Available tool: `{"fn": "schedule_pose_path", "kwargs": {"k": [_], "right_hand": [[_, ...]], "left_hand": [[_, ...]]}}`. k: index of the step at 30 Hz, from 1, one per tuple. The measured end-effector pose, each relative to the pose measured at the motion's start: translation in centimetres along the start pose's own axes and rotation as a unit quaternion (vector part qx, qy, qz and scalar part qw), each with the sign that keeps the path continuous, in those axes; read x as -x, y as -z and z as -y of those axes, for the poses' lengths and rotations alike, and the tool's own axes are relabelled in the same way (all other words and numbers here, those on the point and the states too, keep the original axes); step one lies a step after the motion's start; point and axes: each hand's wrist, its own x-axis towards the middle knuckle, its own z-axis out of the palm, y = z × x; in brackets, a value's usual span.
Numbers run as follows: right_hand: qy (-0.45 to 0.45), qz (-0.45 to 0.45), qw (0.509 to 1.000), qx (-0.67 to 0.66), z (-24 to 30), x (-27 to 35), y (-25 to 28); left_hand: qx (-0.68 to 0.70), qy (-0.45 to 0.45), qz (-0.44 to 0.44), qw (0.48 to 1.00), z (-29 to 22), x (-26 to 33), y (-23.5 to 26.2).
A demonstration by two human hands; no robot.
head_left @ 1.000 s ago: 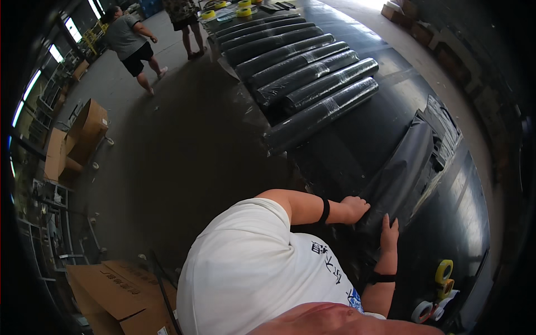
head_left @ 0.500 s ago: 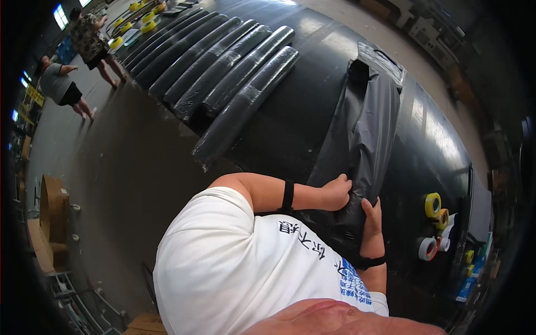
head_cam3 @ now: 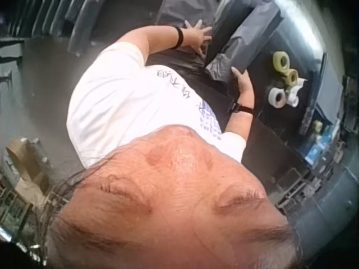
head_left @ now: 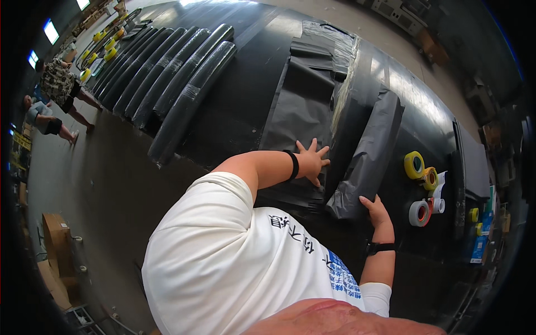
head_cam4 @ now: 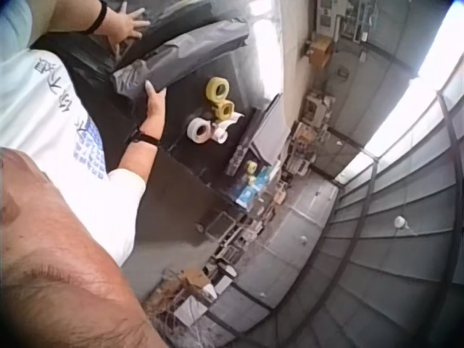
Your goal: Wrapping long plastic rolls in plastic film and placing them into a cardboard box.
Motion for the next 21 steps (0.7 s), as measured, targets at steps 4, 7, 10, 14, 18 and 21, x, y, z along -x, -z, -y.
{"fn": "schedule_pose_path", "kwargs": {"k": [4, 7, 10, 14, 18, 21], "right_hand": [[0.127, -0.176, 0.827, 0.519, 6.6, 1.4, -2.6], [0.235, -0.031, 0.839, 0.489, 11.5, -1.9, -5.2], [0.161, 0.063, 0.909, 0.379, 13.3, -8.2, -10.0], [0.104, 0.037, 0.940, 0.324, 12.2, -15.8, -16.4], [0.152, -0.099, 0.920, 0.348, 13.7, -20.3, -22.4], [0.096, -0.186, 0.895, 0.394, 17.3, -22.0, -27.8]], "left_hand": [[0.002, -0.012, -0.028, 1.000, 1.3, 0.0, -0.9], [0.006, -0.007, -0.035, 0.999, 1.5, 0.2, -1.1], [0.017, -0.009, -0.038, 0.999, 2.9, 1.4, -0.9], [0.018, -0.049, -0.031, 0.998, 6.3, 3.0, -2.4], [-0.019, -0.128, -0.041, 0.991, 12.1, 5.7, -4.5], [-0.045, -0.164, -0.050, 0.984, 17.1, 8.5, -6.2]]}}
